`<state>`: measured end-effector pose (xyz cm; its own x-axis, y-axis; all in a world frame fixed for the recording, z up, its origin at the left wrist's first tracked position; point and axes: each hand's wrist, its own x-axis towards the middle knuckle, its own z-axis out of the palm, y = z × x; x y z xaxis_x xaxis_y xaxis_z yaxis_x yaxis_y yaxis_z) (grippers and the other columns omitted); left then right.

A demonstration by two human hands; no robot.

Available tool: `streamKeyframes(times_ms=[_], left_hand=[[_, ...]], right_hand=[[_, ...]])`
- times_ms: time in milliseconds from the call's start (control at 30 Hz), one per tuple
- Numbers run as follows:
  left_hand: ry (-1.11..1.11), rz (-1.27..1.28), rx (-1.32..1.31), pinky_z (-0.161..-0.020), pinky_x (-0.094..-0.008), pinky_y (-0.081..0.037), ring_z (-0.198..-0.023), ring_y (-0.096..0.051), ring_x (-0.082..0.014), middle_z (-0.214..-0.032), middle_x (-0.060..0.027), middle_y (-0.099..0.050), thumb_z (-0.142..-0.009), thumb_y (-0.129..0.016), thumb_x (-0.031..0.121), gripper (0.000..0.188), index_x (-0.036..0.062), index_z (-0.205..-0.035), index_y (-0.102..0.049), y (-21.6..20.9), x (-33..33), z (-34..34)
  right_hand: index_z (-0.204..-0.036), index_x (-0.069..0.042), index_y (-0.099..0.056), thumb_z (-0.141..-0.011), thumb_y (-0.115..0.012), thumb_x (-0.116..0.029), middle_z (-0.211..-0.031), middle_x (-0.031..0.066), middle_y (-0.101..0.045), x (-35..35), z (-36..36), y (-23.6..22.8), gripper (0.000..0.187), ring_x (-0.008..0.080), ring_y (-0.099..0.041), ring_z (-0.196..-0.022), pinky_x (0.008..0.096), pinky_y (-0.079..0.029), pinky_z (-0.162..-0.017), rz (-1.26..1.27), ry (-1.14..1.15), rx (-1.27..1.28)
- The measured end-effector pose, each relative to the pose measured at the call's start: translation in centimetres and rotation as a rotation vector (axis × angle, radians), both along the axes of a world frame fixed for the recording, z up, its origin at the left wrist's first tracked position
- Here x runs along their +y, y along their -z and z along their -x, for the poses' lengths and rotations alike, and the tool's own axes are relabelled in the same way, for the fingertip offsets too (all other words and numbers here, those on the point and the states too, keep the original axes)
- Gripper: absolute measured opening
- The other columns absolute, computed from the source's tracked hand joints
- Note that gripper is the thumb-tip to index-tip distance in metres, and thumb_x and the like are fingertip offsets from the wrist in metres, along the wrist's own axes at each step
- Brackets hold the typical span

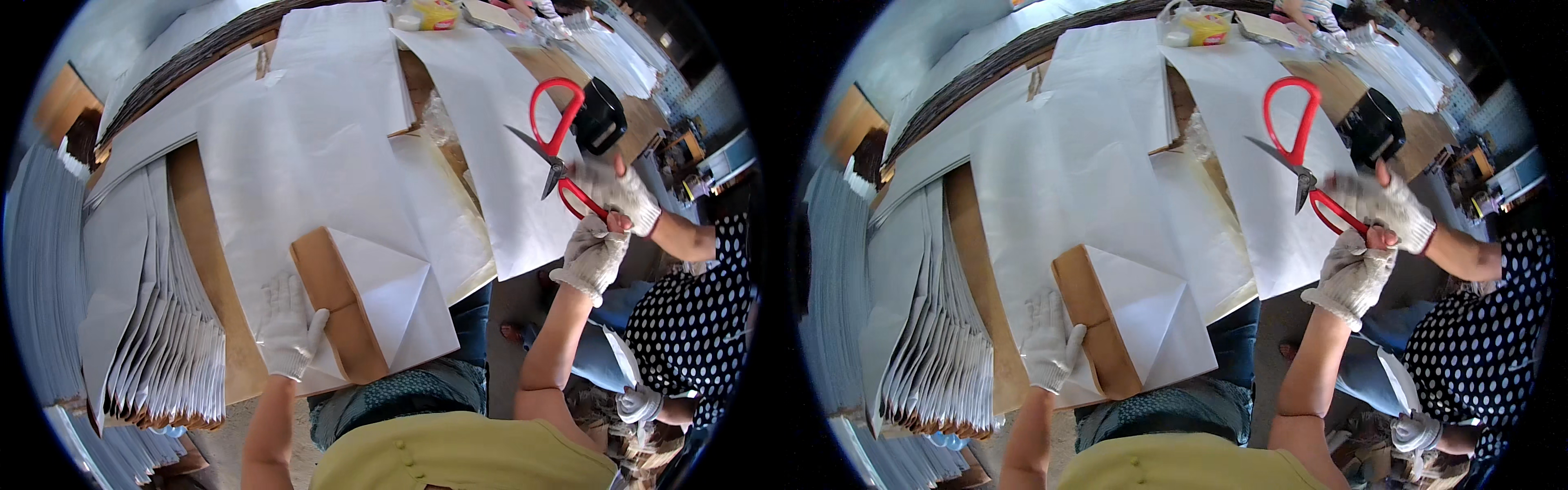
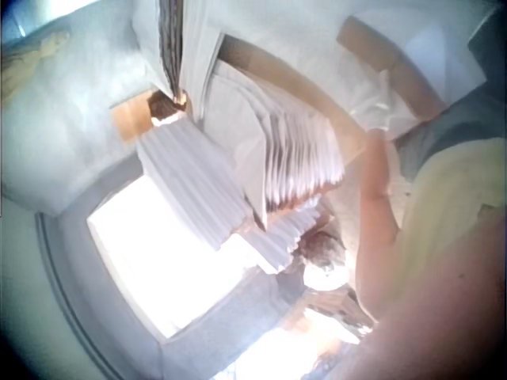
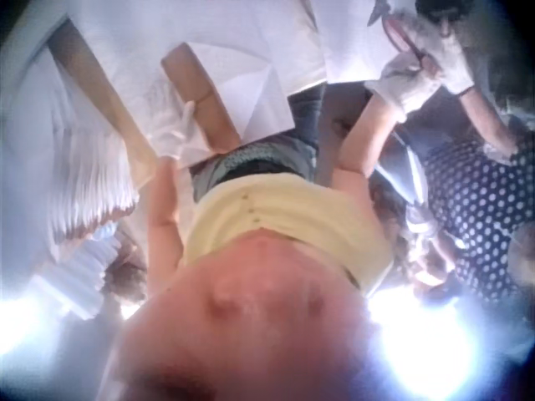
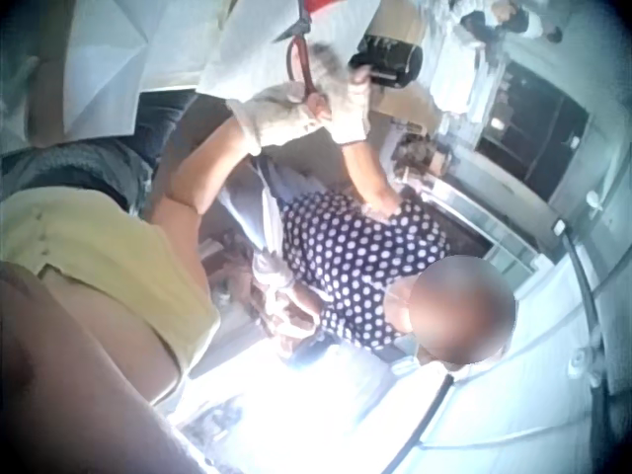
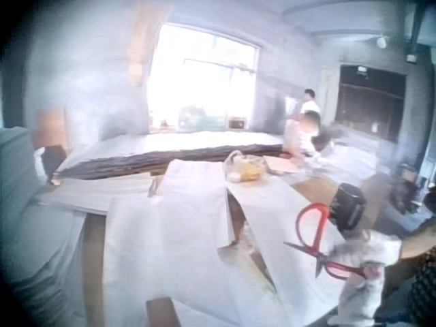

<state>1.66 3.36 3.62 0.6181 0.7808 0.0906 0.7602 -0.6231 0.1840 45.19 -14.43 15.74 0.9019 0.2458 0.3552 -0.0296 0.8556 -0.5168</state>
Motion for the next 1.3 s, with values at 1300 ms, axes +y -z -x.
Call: streamKeyframes(times_ms=[1300], left_hand=[[-0.020,-0.040,-0.035,-0.125,-0.0540,-0.023,-0.146,-0.039,-0.0437,-0.155,-0.0239,-0.046,-0.091,-0.064,0.045,0.080,-0.0046,-0.150,-0.044,1.7,-1.7,3.0]], right_hand=[[-0.120,-0.002,-0.067,-0.091,-0.061,-0.002,-0.115,0.0220,-0.067,5.7,11.6,8.6,0.030,0.0377,-0.065,-0.110,0.0422,-0.052,-0.095,1.449,-0.340,-0.941]])
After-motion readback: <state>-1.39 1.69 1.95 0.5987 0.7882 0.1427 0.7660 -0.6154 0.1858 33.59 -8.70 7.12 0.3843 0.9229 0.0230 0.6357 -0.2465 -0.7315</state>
